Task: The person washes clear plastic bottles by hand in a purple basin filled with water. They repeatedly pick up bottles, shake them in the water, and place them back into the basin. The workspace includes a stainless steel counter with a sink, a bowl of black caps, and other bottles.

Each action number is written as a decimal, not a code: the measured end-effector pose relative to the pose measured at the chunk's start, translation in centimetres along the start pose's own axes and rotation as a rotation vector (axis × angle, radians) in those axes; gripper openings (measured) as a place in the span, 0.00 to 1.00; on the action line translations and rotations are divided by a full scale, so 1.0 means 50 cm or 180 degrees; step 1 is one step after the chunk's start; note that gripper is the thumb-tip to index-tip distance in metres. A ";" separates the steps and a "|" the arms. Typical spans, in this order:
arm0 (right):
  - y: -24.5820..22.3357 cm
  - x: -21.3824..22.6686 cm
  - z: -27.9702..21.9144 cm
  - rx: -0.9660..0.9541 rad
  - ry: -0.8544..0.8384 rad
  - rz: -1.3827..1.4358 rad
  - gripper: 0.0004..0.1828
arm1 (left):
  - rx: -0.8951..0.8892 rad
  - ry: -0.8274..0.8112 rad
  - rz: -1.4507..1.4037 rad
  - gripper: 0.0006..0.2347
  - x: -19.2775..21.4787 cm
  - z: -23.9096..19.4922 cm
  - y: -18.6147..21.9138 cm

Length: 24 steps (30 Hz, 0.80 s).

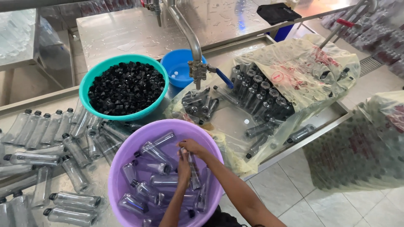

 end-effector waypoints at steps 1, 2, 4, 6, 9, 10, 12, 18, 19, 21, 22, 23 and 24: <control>-0.007 -0.027 -0.011 -0.0335 -0.0330 0.2075 0.16 | -0.0175 -0.0241 -0.0411 0.32 -0.018 0.057 -0.042; -0.034 -0.056 -0.026 -0.0689 -0.0680 0.4142 0.11 | -0.0356 -0.0484 -0.0819 0.26 -0.033 0.114 -0.081; -0.070 -0.053 -0.082 -0.0617 -0.0773 0.4545 0.13 | 0.0365 -0.0924 -0.1170 0.28 -0.047 0.107 -0.117; -0.093 -0.053 -0.088 -0.0485 -0.0877 0.4924 0.16 | 0.1019 -0.1375 -0.1524 0.29 -0.065 0.123 -0.145; -0.024 -0.120 -0.061 0.0013 -0.1205 0.5103 0.20 | 0.1184 -0.1833 -0.2237 0.31 -0.092 0.134 -0.184; 0.108 -0.142 -0.015 -0.0544 -0.0168 0.4856 0.17 | 0.1090 -0.1450 -0.2361 0.29 -0.080 0.147 -0.190; 0.284 -0.175 0.031 -0.1116 0.0865 0.4508 0.14 | 0.1025 -0.1073 -0.2476 0.27 -0.070 0.142 -0.183; 0.391 -0.209 -0.029 -0.1789 0.1647 0.5617 0.12 | 0.1261 0.0071 -0.1042 0.46 0.003 0.140 -0.236; 0.247 -0.167 -0.066 -0.1481 0.1159 0.5994 0.12 | 0.1282 0.0054 -0.1390 0.35 -0.009 0.164 -0.267; 0.039 -0.093 -0.085 -0.1140 0.0663 0.6334 0.13 | 0.1293 0.0020 -0.1737 0.29 -0.023 0.195 -0.296; -0.004 -0.070 -0.086 -0.0819 0.0254 0.6074 0.14 | 0.1335 -0.0032 -0.2037 0.30 -0.032 0.202 -0.297; -0.044 -0.055 -0.096 -0.0524 -0.0138 0.5801 0.18 | 0.1391 -0.0078 -0.2330 0.33 -0.037 0.202 -0.305; -0.062 -0.054 -0.096 -0.0526 -0.0124 0.5806 0.18 | 0.1400 -0.0085 -0.2321 0.33 -0.031 0.205 -0.285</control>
Point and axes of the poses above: each hand's wrist, its own z-axis towards the middle knuckle, its own x-axis out of the back of the hand, y = z × x, the point moved 10 cm from there along z, towards the middle knuckle, and after that the axes turned 2 degrees about x, right-handed, at the moved point
